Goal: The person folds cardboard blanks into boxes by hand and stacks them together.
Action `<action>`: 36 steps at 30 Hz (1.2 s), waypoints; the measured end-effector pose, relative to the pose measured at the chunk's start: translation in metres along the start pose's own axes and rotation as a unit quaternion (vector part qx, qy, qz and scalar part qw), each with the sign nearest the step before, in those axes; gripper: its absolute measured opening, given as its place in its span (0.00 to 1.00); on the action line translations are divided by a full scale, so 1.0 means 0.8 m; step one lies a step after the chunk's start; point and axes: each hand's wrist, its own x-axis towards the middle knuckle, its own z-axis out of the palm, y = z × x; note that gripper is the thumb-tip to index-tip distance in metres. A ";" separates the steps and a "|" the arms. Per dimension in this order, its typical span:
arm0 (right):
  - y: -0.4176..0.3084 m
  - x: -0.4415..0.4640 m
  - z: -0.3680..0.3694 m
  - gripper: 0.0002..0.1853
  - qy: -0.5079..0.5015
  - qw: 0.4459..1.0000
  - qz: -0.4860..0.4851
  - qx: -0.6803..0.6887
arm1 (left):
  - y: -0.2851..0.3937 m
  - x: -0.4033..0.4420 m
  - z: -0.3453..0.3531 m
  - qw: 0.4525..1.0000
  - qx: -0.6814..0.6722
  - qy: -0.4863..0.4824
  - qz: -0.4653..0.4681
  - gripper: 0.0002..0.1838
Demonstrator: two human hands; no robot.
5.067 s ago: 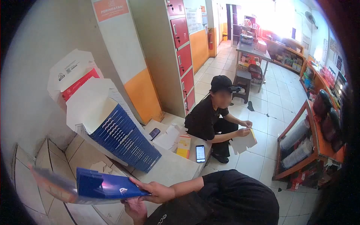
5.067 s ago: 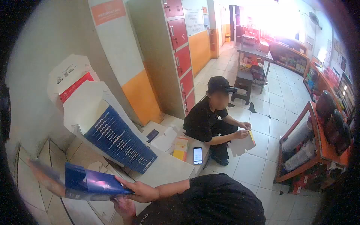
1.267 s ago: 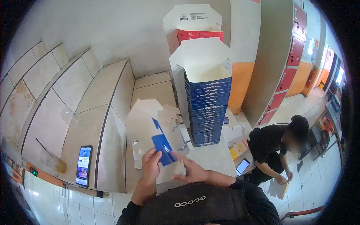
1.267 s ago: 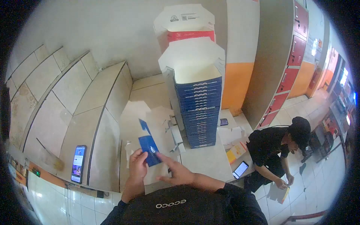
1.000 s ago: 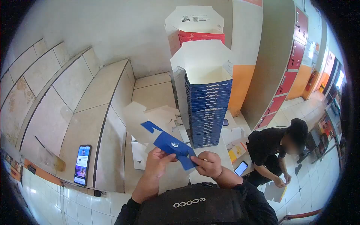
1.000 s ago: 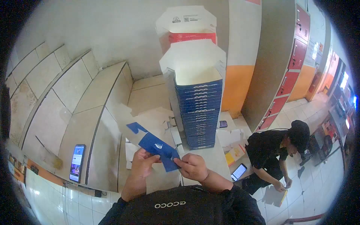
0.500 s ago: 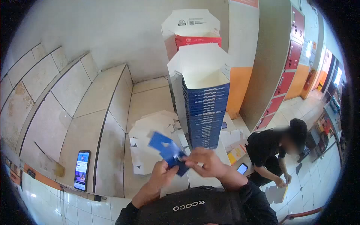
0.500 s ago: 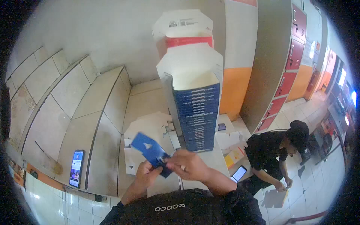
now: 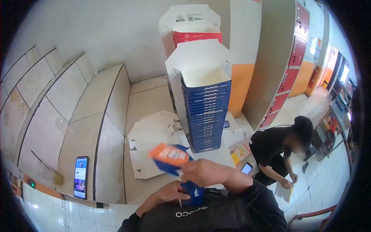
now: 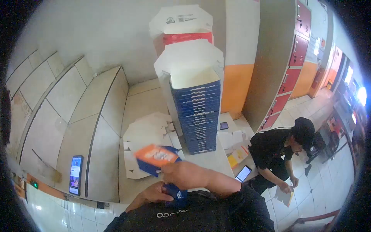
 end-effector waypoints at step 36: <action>0.036 0.019 0.085 0.08 0.431 0.837 0.253 0.225 | 0.031 -0.020 -0.024 0.760 -0.023 0.596 0.259 0.08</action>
